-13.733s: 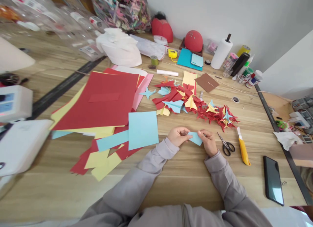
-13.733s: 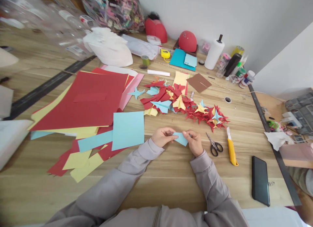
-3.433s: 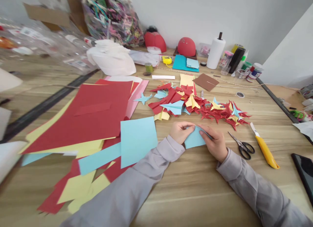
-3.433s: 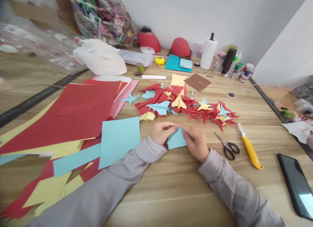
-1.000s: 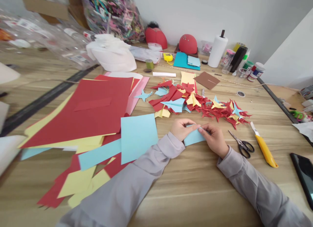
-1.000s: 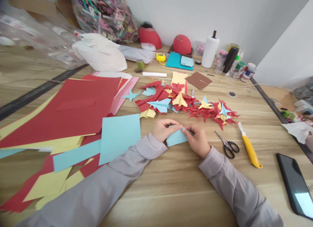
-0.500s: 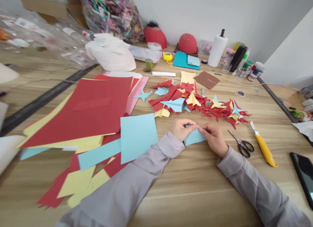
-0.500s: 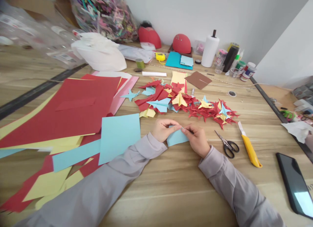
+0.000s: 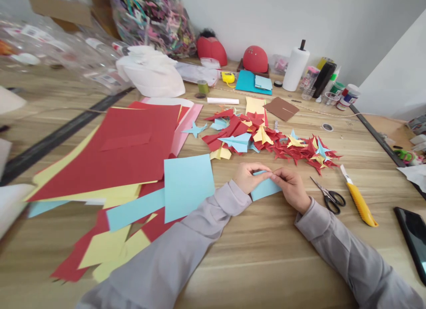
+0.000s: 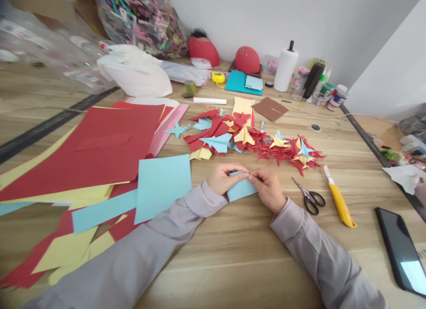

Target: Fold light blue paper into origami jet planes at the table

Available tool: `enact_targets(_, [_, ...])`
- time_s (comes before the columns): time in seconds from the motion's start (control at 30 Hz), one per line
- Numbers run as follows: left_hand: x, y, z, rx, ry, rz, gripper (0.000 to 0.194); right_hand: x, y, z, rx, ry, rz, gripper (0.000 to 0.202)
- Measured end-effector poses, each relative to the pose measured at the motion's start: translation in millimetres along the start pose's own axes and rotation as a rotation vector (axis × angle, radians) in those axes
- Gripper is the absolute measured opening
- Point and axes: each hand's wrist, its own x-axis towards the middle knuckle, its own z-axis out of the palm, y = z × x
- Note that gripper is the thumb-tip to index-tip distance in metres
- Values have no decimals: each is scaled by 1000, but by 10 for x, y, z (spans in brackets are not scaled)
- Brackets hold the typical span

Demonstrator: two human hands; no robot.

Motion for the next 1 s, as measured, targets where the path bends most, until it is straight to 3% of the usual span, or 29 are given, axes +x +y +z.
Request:
enact_targets(0.2, [9, 3, -10, -50, 25, -99, 17, 9, -12, 10, -56, 90, 0, 34])
enact_targets(0.43, [24, -12, 0, -117, 74, -142, 21, 19, -35, -4, 76, 56, 43, 36])
enact_targets(0.67, [38, -16, 6, -190, 168, -202, 24, 35, -16, -2, 161, 141, 82, 38])
enact_targets(1.0, [53, -56, -13, -211, 201, -182, 23, 40, -7, -28, 241, 186, 121, 37])
